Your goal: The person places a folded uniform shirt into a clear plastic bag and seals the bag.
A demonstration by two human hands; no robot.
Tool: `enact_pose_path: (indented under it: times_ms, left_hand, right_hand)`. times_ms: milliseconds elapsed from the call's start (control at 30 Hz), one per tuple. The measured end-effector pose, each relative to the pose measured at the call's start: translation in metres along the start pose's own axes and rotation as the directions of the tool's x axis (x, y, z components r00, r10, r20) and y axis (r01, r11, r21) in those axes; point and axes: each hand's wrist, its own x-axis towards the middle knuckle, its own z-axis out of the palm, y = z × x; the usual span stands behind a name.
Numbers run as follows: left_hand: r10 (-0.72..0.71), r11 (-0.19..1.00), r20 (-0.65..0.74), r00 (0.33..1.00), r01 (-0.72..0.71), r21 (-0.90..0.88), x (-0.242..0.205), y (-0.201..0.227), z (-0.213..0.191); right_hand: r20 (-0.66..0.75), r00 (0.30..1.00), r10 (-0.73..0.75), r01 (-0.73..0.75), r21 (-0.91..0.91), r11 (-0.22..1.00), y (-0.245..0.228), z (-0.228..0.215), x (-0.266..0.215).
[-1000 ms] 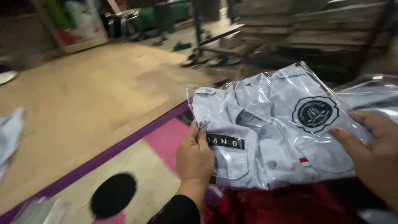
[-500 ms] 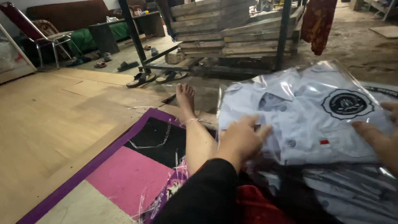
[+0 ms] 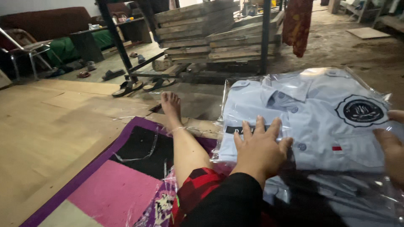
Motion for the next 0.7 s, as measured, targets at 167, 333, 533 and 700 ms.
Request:
enact_pose_path:
  times_ms: [167, 333, 533, 700]
  left_hand:
    - [0.032, 0.999, -0.006, 0.999, -0.032, 0.024, -0.005, 0.008, -0.013]
    - [0.064, 0.998, -0.055, 0.996, -0.062, 0.030, -0.006, 0.022, -0.019]
    - [-0.076, 0.992, 0.140, 0.987, 0.060, 0.115, -0.019, 0.021, -0.029]
    - [-0.040, 0.990, 0.199, 0.979, 0.013, 0.137, -0.019, 0.002, -0.025]
  right_hand:
    - [0.111, 0.878, -0.465, 0.466, -0.420, 0.779, -0.053, 0.008, 0.018]
    - [0.311, 0.886, -0.344, 0.460, -0.678, 0.573, -0.143, 0.035, 0.029]
    - [0.489, 0.710, 0.507, 0.189, -0.825, 0.532, -0.169, 0.052, 0.018]
    - [0.471, 0.752, 0.462, 0.210, -0.835, 0.509, -0.151, 0.055, 0.015]
